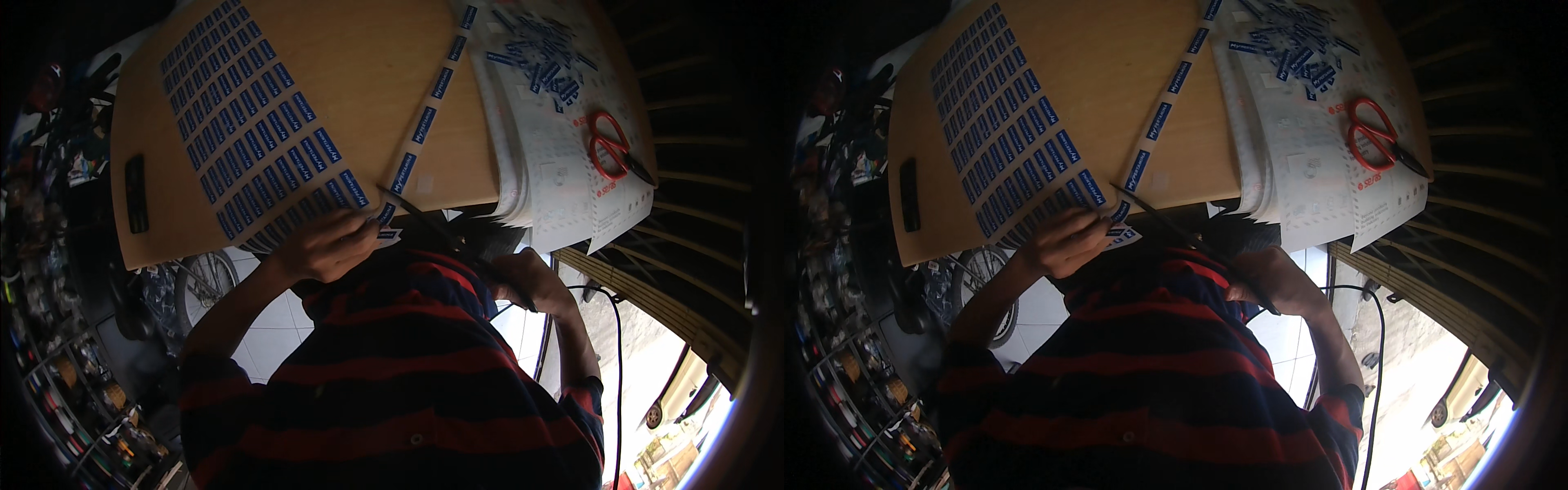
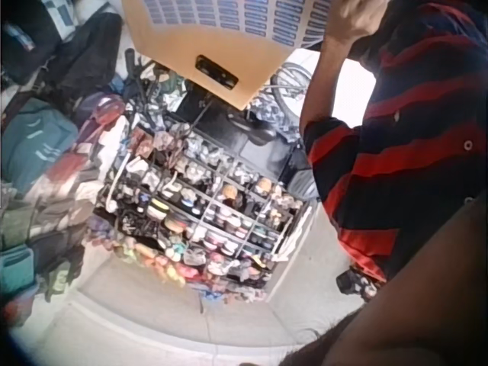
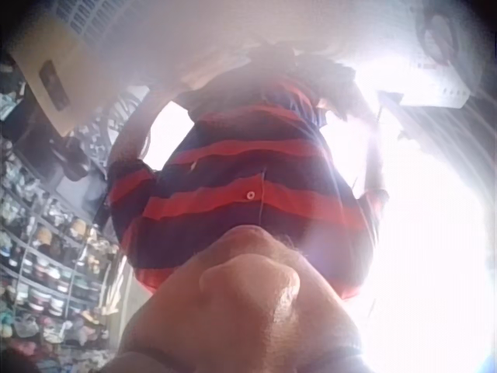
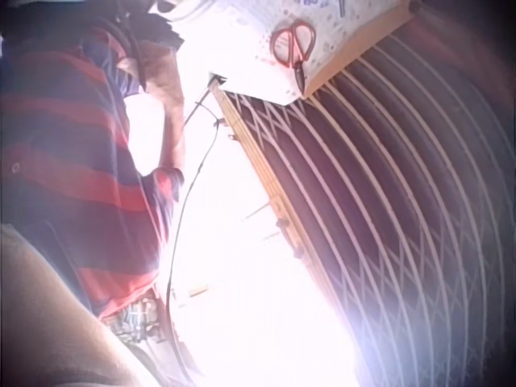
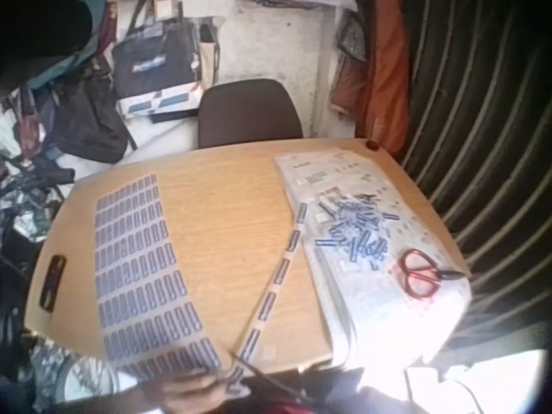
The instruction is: The person cuts strips of stickers from a larger sheet using scissors and places the individual strips onto a pile.
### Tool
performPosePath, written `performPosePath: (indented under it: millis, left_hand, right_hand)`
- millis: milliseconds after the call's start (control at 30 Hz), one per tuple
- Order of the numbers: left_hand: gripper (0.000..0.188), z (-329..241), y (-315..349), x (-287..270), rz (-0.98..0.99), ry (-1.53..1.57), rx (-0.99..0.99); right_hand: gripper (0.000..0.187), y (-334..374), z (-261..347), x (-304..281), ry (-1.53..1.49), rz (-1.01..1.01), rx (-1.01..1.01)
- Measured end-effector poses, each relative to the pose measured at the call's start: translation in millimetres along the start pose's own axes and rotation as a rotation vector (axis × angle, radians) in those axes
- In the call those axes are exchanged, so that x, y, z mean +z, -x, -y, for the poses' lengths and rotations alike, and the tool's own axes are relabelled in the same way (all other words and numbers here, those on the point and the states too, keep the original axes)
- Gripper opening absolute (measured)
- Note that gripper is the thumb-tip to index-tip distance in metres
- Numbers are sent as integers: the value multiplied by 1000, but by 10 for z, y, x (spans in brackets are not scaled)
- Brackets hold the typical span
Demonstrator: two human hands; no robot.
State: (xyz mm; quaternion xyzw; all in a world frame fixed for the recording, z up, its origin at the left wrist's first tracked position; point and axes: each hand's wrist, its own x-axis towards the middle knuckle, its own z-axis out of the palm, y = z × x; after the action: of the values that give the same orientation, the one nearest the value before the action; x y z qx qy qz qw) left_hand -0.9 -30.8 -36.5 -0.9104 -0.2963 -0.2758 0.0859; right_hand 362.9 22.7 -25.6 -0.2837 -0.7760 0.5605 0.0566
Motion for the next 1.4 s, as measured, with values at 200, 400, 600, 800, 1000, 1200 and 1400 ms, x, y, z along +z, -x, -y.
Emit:
performPosePath:
  millis: [200, 400, 600, 800, 1000, 1200, 1400]
  left_hand:
    - [7, 29, 20, -66, 36, -30, 26]
    - [20, -42, 92, -266, 21, 79, -226]
    - [29, -78, 106, -448, -103, 16, -490]
    - [32, -71, 172, -415, -99, -31, -568]
    - [29, -158, 275, -397, 48, 49, -457]
    - [28, -213, 365, -421, 37, 85, -460]
    - [35, -353, 444, -532, 39, 139, -538]
  right_hand:
    - [54, -50, 46, -70, 24, 30, 63]
    - [54, -65, 34, -46, -6, 17, 105]
    - [49, -52, -4, 85, -83, 2, 78]
    - [50, 30, 104, 48, -260, 106, 168]
    - [60, -232, 213, 78, -52, -19, -34]
    - [67, -374, 377, 4, -225, 69, 200]
    - [65, -381, 473, -60, -216, 108, 314]
